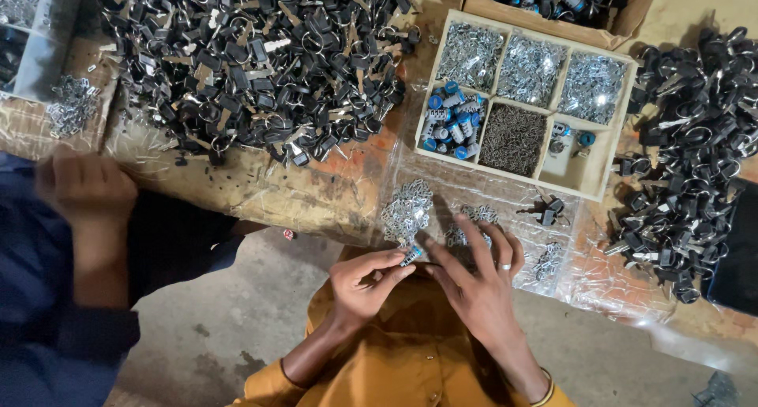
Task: The person sits at a workbench assembling keychains. They pick blue cylindrical key heads and black key blanks, press the head onto a blank by hand, and place the finished keychain into a compartmented tray, repeating the cycle while large piles of key blanks surround the work area.
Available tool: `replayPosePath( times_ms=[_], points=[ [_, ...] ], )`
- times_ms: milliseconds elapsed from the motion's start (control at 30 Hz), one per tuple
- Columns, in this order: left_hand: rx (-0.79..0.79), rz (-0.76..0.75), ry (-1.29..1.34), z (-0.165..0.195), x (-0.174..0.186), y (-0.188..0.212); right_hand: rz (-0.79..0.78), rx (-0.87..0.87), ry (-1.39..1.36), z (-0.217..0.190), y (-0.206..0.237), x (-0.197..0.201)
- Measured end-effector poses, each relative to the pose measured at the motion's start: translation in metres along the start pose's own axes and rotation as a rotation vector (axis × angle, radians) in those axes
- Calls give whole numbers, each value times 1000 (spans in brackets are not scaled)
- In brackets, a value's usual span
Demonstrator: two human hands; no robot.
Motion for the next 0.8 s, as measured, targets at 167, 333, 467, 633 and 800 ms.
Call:
replayPosePath(
  times_ms=[167, 333, 467, 633, 800],
  points=[
    [-10, 0, -10, -6, -3, 0, 83, 108, -44, -1, 4, 7],
    [41, -64, -1, -13, -17, -1, 233, -133, -252, 15, 18, 19],
    [46, -131, -27, -11, -31, -2, 299, -214, -264, 19, 26, 23],
    [14, -179, -64, -4, -38, -5, 275, -184, -162, 12, 29, 19],
    [-1, -182, -107, 0, -38, -6, 287, -191, -306, 7, 32, 10]
  ],
)
Point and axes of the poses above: each hand's wrist, its own y-axis away from the middle knuckle, its own x-axis out of the back of the hand, z = x × y, the point moved 5 cm from there along -y, towards the middle knuckle, and after that the axes turned 15 degrees about x, right-handed, at the moved point
